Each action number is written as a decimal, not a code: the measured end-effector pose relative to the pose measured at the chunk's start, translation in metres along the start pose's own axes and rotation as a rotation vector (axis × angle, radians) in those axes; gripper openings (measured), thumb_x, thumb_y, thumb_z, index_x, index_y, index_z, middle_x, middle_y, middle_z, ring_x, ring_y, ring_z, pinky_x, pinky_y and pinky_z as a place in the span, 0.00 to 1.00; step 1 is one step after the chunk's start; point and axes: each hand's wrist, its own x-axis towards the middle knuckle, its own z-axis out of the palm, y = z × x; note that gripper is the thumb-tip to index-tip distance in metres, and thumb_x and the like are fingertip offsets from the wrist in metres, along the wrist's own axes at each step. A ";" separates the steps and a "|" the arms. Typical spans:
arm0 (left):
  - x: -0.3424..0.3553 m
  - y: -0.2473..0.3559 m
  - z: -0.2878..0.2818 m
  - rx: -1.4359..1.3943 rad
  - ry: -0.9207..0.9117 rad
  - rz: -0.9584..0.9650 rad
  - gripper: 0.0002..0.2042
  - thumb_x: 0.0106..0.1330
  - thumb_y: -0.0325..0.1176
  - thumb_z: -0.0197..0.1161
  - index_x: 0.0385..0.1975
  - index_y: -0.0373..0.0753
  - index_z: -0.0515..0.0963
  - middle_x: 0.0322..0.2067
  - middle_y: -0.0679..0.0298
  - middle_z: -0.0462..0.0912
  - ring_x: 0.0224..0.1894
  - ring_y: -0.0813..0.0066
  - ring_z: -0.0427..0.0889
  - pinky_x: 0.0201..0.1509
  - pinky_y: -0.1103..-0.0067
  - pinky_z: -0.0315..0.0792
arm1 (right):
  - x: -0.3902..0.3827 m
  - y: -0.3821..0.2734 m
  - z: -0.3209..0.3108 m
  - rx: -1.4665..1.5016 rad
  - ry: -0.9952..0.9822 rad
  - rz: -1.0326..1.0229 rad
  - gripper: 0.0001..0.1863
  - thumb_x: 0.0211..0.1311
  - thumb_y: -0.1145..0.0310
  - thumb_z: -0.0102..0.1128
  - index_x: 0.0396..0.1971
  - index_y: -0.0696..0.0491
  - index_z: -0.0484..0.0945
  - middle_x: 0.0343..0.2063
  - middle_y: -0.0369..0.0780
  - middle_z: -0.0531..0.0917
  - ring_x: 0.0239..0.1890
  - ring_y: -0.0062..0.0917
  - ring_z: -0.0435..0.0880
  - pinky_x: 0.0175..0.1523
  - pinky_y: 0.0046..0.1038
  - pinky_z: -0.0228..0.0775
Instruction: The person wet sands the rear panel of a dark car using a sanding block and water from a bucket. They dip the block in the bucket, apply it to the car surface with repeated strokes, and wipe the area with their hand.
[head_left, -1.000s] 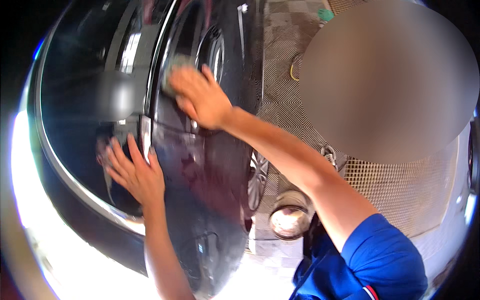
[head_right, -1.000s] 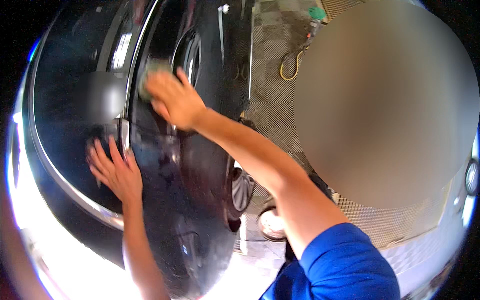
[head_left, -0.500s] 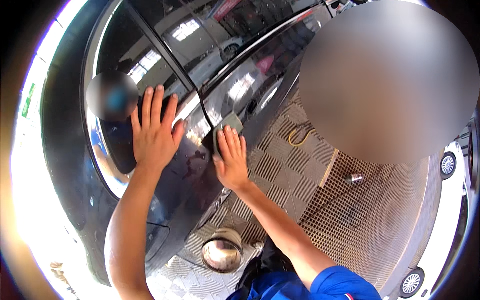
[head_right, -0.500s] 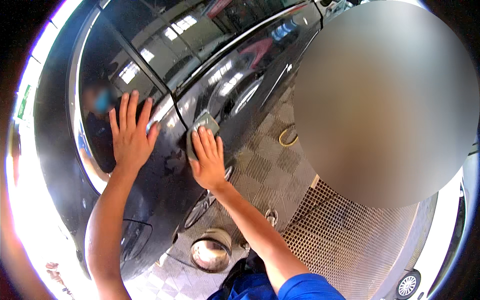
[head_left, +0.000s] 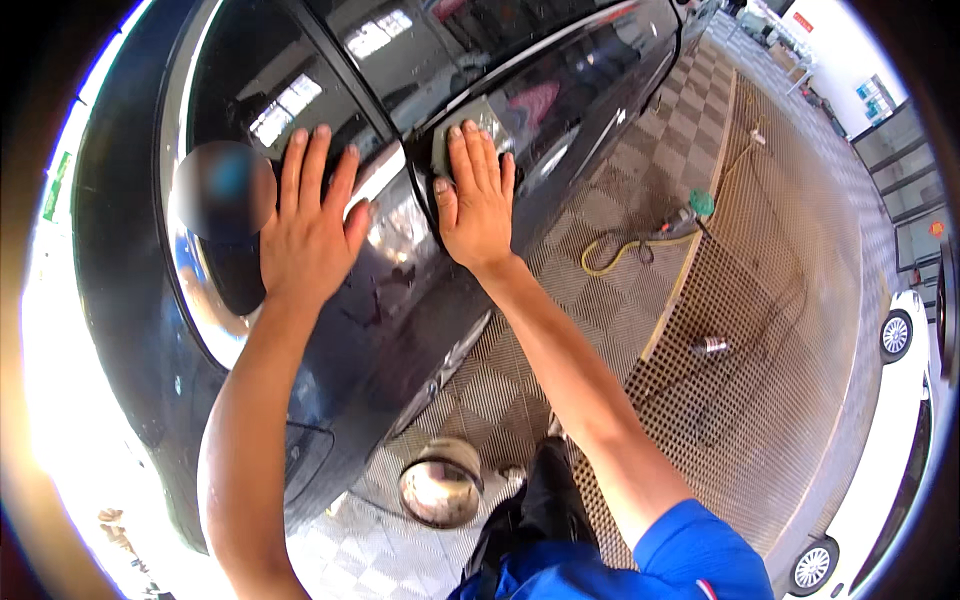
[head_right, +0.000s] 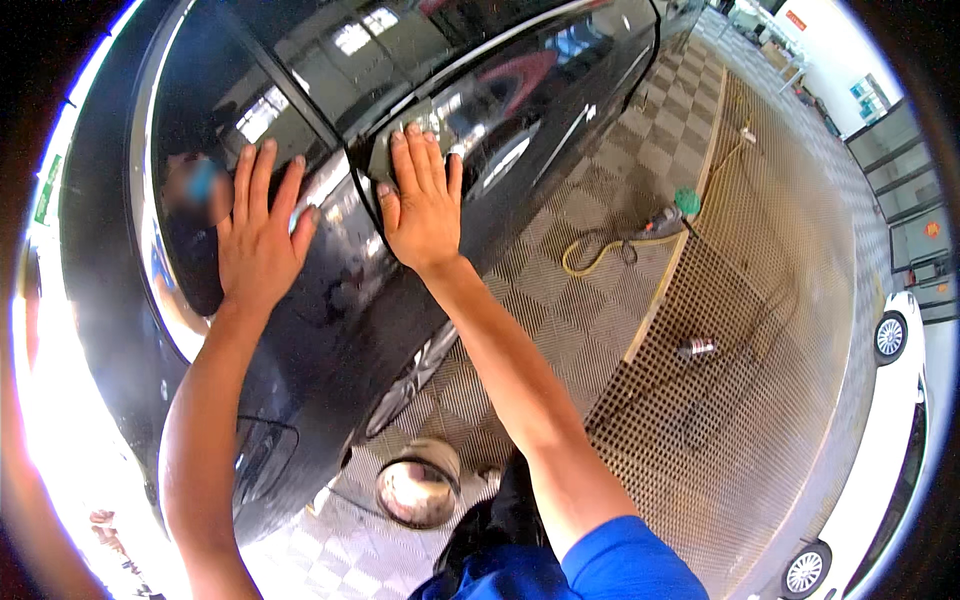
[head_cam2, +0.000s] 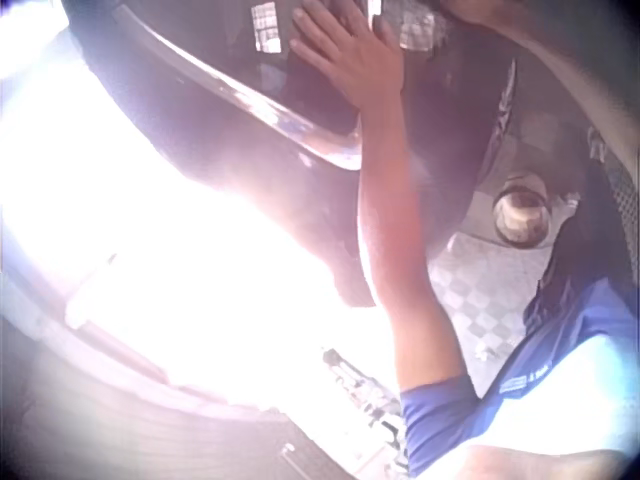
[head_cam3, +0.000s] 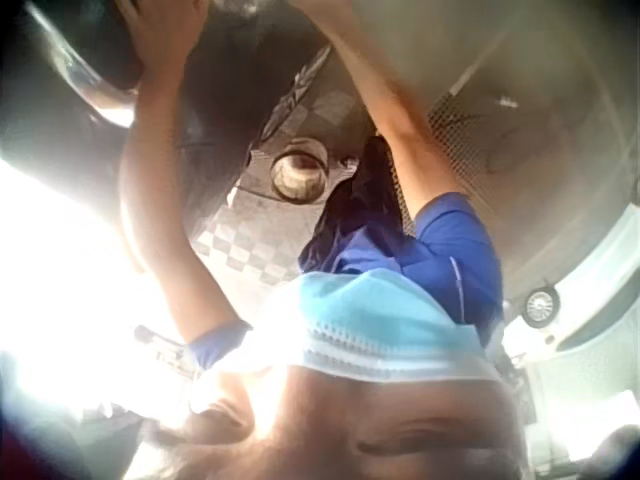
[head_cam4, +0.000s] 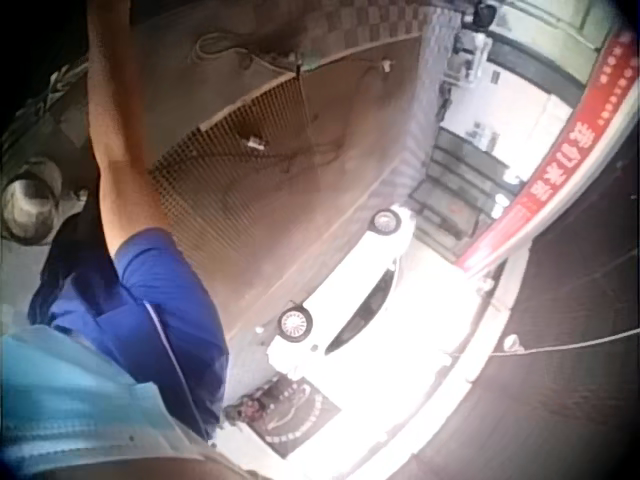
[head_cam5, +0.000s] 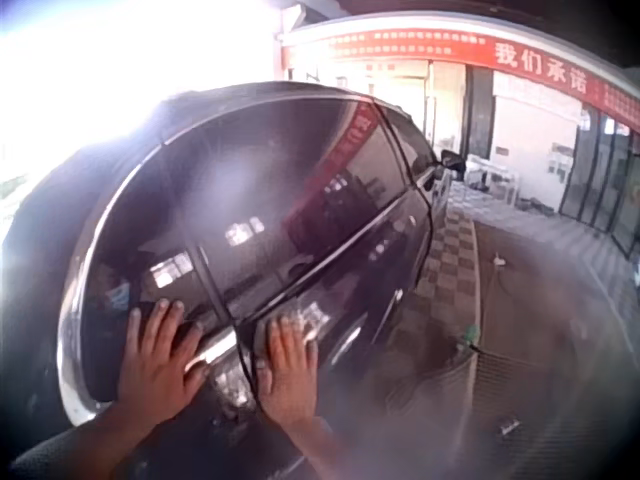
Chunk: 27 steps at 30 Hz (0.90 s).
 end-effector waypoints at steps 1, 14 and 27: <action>-0.004 0.003 0.005 0.000 -0.013 -0.003 0.29 0.71 0.44 0.63 0.72 0.47 0.71 0.77 0.57 0.60 0.81 0.55 0.54 0.81 0.50 0.46 | -0.009 0.000 0.005 -0.008 0.023 0.016 0.33 0.76 0.60 0.46 0.78 0.52 0.59 0.79 0.45 0.58 0.81 0.44 0.54 0.82 0.54 0.38; -0.009 -0.009 0.002 -0.020 -0.013 -0.017 0.32 0.71 0.46 0.64 0.74 0.47 0.69 0.79 0.55 0.57 0.82 0.53 0.50 0.82 0.48 0.41 | -0.095 0.004 0.005 0.066 -0.176 -0.045 0.32 0.79 0.56 0.42 0.78 0.51 0.60 0.79 0.45 0.58 0.82 0.40 0.52 0.83 0.52 0.34; -0.017 0.008 0.015 0.101 0.030 0.043 0.29 0.75 0.46 0.59 0.75 0.49 0.66 0.79 0.55 0.56 0.81 0.50 0.51 0.80 0.46 0.43 | -0.036 0.044 -0.001 0.143 0.015 -0.094 0.31 0.76 0.59 0.48 0.76 0.49 0.64 0.77 0.42 0.64 0.80 0.39 0.58 0.82 0.56 0.32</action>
